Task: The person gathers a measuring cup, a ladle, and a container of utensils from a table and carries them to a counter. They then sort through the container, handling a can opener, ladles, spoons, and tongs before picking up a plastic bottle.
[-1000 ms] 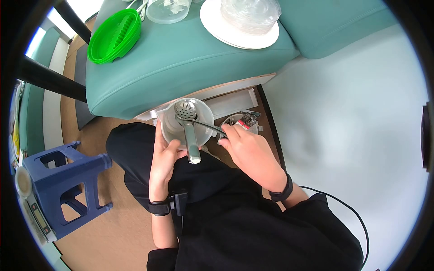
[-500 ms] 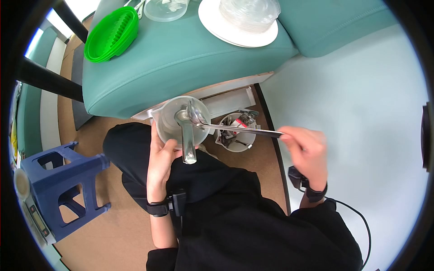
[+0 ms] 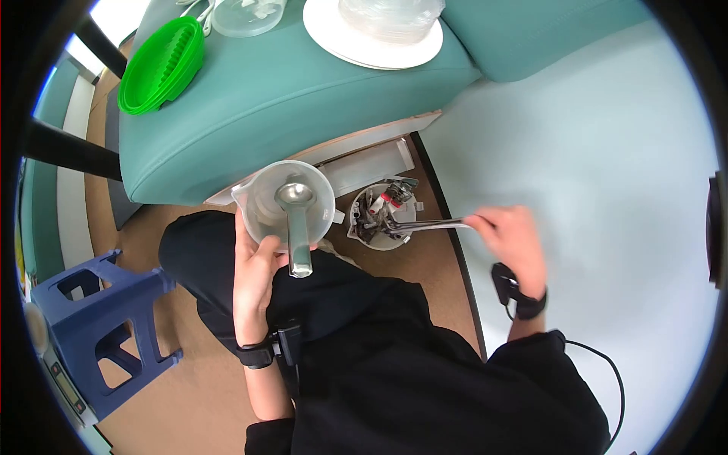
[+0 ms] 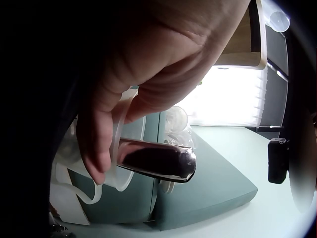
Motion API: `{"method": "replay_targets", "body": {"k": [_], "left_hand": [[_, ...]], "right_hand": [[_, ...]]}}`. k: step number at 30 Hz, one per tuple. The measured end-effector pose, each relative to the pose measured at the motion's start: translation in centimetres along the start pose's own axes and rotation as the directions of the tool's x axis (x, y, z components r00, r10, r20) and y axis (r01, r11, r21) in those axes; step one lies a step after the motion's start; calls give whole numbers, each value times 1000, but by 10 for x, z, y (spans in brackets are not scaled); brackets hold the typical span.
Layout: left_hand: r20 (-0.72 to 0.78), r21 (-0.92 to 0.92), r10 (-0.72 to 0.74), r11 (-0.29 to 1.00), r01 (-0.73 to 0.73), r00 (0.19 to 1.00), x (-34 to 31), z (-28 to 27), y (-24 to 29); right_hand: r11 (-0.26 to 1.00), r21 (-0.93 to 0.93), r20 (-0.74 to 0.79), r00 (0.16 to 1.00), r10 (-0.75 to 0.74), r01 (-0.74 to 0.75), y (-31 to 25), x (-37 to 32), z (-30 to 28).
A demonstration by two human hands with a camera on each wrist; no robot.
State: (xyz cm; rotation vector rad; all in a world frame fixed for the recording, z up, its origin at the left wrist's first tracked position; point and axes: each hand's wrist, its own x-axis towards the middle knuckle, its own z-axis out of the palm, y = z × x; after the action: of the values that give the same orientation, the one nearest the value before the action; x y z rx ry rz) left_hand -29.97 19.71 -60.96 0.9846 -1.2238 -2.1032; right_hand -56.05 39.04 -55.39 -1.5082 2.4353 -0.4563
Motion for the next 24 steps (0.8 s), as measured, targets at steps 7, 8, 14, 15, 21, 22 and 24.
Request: {"method": "replay_targets", "body": {"k": [7,8,14,15,21,22,24], "left_hand": [[4,-6,-24,1000,24,1000,-2,1,2],[4,1,-27,1000,27,1000,-2,0,2],[-15,-5,10,1000,-10,1000,0,3,-1],[-14,-6,11,1000,-11,1000,0,2,-1],[-6,-10,15,1000,-15,1000,0,5,0],[-10,-3,0,1000,0,1000,-1,4,0],[-16,11,-29,1000,29,999,-1,3,0]], "right_hand": [[984,-146,40,994,-98,103,41,21,104],[982,-154,46,993,-105,111,43,22,114],[957,-227,143,978,-153,183,50,22,159],[965,-223,172,980,-98,135,47,21,158],[951,-225,-112,963,-243,214,18,21,163],[968,-85,-109,964,-243,235,3,21,162],[953,5,-76,950,-302,303,-17,19,170]]}}
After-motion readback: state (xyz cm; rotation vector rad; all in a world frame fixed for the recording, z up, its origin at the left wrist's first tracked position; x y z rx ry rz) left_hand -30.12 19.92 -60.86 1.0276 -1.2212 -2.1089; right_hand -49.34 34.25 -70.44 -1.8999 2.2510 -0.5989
